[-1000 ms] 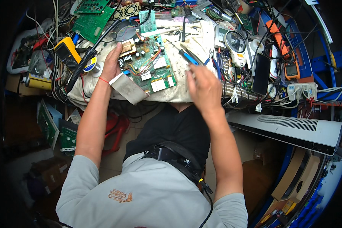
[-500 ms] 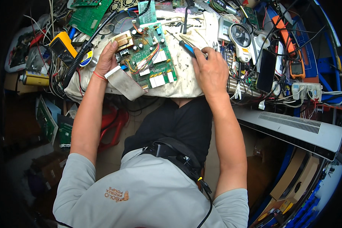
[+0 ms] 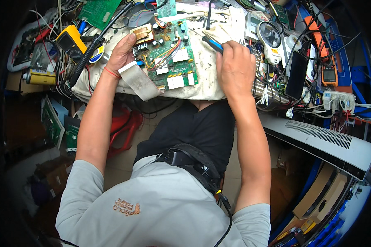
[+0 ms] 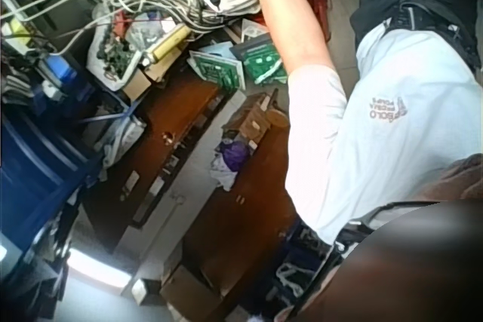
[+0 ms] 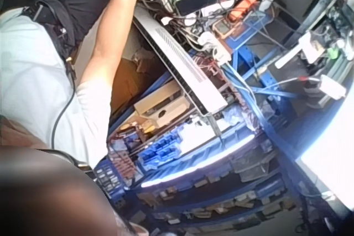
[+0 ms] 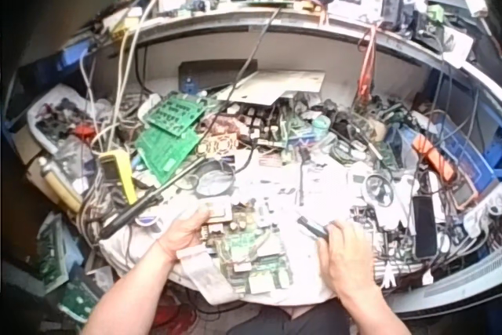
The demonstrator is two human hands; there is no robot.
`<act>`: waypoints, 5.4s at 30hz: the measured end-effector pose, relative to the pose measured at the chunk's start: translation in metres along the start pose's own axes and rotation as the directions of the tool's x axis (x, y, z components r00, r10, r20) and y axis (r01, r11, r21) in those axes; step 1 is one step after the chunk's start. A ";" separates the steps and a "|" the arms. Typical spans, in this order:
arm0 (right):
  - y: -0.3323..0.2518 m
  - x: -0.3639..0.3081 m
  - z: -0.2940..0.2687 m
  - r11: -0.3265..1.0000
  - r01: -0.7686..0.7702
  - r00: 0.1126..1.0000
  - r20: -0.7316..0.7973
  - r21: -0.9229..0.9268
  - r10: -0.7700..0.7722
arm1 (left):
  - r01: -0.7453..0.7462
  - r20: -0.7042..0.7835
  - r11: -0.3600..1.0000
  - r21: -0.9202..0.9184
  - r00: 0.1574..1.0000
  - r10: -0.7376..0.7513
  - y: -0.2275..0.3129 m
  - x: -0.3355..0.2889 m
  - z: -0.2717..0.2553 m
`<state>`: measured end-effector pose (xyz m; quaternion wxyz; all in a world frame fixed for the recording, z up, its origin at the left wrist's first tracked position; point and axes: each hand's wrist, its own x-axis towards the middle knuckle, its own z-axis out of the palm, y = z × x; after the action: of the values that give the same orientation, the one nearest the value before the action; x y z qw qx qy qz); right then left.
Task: The person holds a green circuit board and uses a blue-handled screwdriver to probe and adjust components on both sides. They flip the board over, inspect it with a magnifying glass, and continue probing specific areas.
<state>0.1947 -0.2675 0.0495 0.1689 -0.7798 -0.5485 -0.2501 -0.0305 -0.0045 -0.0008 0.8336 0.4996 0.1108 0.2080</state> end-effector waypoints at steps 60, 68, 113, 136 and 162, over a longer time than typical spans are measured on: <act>-0.091 -0.084 -0.016 0.806 -0.018 0.995 -0.071 0.592 0.075 | 0.022 -0.079 1.000 0.018 0.997 -0.021 0.001 0.003 -0.004; -0.087 -0.085 -0.015 0.790 0.005 0.994 -0.091 0.613 0.065 | 0.029 -0.091 1.000 0.013 0.995 -0.027 0.001 0.001 -0.003; -0.059 -0.065 -0.025 0.691 -0.055 0.998 0.054 0.721 0.022 | 0.023 -0.117 0.990 0.137 0.993 -0.007 0.001 0.001 -0.001; -0.068 -0.061 -0.031 0.747 -0.037 0.993 0.110 0.663 -0.048 | 0.021 -0.127 0.989 0.147 0.992 -0.002 0.001 0.002 0.002; -0.075 -0.080 -0.019 0.609 -0.107 0.985 -0.001 0.786 0.174 | 0.046 -0.095 0.990 0.132 0.995 -0.033 0.002 0.002 -0.007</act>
<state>0.0984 -0.3134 0.0179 0.5315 -0.6587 -0.5326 -0.0026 -0.0317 0.0026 -0.0025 0.7960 0.5422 0.1730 0.2064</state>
